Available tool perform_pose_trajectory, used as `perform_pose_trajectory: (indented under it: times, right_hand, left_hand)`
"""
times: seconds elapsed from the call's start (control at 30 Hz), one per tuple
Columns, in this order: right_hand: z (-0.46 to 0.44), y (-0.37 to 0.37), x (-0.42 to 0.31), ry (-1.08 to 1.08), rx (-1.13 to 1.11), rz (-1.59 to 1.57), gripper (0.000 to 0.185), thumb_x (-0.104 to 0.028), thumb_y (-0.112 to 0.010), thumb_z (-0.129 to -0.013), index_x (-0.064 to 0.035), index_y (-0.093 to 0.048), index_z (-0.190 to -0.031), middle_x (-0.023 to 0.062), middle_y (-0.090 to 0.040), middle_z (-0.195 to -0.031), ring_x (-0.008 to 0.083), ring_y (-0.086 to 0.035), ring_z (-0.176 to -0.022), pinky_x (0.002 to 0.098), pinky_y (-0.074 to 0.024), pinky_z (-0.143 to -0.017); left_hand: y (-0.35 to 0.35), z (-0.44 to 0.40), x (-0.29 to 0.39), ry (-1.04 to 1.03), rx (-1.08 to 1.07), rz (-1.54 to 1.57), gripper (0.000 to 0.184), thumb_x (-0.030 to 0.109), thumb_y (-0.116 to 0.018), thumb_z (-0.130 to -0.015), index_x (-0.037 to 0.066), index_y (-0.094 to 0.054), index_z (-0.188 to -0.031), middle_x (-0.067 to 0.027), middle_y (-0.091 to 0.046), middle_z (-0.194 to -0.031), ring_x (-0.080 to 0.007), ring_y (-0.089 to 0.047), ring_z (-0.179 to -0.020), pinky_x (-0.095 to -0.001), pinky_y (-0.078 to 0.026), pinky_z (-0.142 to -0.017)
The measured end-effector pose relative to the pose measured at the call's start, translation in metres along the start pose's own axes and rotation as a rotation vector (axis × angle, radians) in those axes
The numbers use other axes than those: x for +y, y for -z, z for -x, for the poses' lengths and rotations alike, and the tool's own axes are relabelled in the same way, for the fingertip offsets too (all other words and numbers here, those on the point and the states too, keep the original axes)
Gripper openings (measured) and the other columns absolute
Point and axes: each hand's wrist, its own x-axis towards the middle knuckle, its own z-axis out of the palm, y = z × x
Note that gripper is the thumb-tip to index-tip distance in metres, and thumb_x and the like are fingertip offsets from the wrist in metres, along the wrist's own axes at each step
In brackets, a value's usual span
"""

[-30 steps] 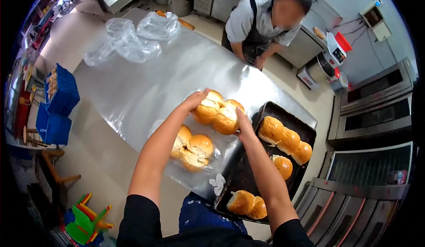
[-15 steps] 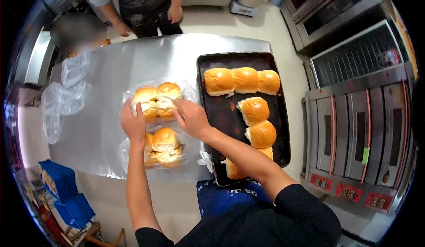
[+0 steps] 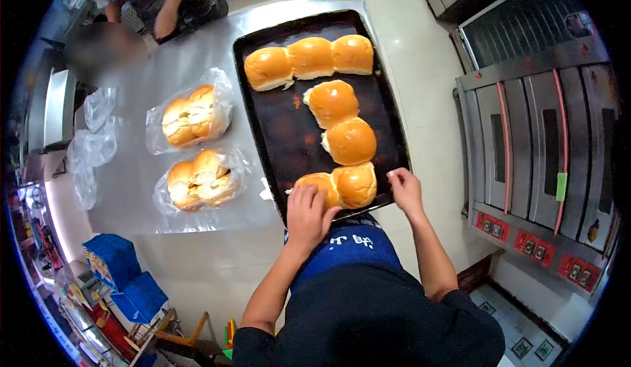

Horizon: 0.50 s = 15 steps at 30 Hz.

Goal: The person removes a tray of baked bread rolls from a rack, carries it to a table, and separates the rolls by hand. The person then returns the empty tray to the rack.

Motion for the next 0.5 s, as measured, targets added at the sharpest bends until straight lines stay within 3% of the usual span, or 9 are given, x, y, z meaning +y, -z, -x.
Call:
perform_pose_trajectory:
  times: [0.07,0.2,0.3,0.37,0.43,0.5]
  right_hand:
    - [0.008,-0.002,0.001,0.159,-0.060,0.098,0.020,-0.020,-0.064,-0.098,-0.0008,-0.070,-0.096,0.0200,-0.069,-0.089,0.0390,-0.068,-0.085,0.0447,-0.0535,-0.076]
    - [0.019,-0.018,0.001,0.270,-0.072,0.064,0.018,-0.017,-0.061,-0.098,-0.0010,-0.070,-0.100,0.0201,-0.068,-0.096,0.0409,-0.067,-0.092,0.0484,-0.0523,-0.083]
    - [0.025,-0.019,-0.012,0.322,-0.015,0.029,0.020,-0.016,-0.065,-0.097,0.0011,-0.070,-0.089,0.0187,-0.067,-0.092,0.0389,-0.067,-0.087,0.0457,-0.0525,-0.078]
    - [0.031,-0.008,-0.038,0.343,-0.056,-0.081,0.019,-0.015,-0.067,-0.096,0.0015,-0.070,-0.086,0.0173,-0.067,-0.089,0.0362,-0.067,-0.084,0.0431,-0.0525,-0.075]
    - [0.037,0.006,-0.065,0.361,-0.098,-0.185,0.019,-0.013,-0.069,-0.095,0.0019,-0.070,-0.084,0.0159,-0.067,-0.087,0.0334,-0.067,-0.080,0.0405,-0.0525,-0.072]
    - [0.029,0.012,-0.089,0.516,0.070,-0.359,0.015,-0.009,-0.072,-0.092,0.0016,-0.070,-0.081,0.0135,-0.066,-0.083,0.0279,-0.066,-0.076,0.0363,-0.0522,-0.070]
  left_hand:
    - [-0.012,-0.023,0.023,-0.041,-0.119,-0.106,0.084,0.044,-0.089,-0.070,0.001,-0.055,-0.134,-0.0220,-0.056,-0.132,-0.0421,-0.052,-0.128,-0.0562,-0.037,-0.115]
    - [-0.045,-0.042,0.032,-0.106,-0.348,-0.277,0.122,0.050,-0.093,-0.059,0.001,-0.035,-0.155,-0.0244,-0.053,-0.138,-0.0417,-0.051,-0.130,-0.0565,-0.036,-0.116]
    - [-0.048,-0.048,0.022,-0.091,-0.450,-0.161,0.131,0.048,-0.095,-0.056,0.002,-0.029,-0.159,-0.0222,-0.052,-0.140,-0.0404,-0.051,-0.131,-0.0565,-0.036,-0.116]
    - [-0.024,-0.044,0.014,-0.102,-0.383,-0.076,0.125,0.045,-0.095,-0.059,0.001,-0.032,-0.157,-0.0202,-0.053,-0.136,-0.0408,-0.051,-0.131,-0.0568,-0.036,-0.116]
    - [0.013,-0.036,0.009,-0.172,-0.137,0.050,0.122,0.036,-0.099,-0.058,0.003,-0.032,-0.154,-0.0151,-0.055,-0.133,-0.0369,-0.051,-0.133,-0.0546,-0.040,-0.116]
    - [0.024,-0.006,-0.003,0.437,-0.047,1.040,0.122,0.041,-0.099,-0.062,0.009,-0.026,-0.155,-0.0142,-0.050,-0.145,-0.0335,-0.053,-0.135,-0.0536,-0.045,-0.115]
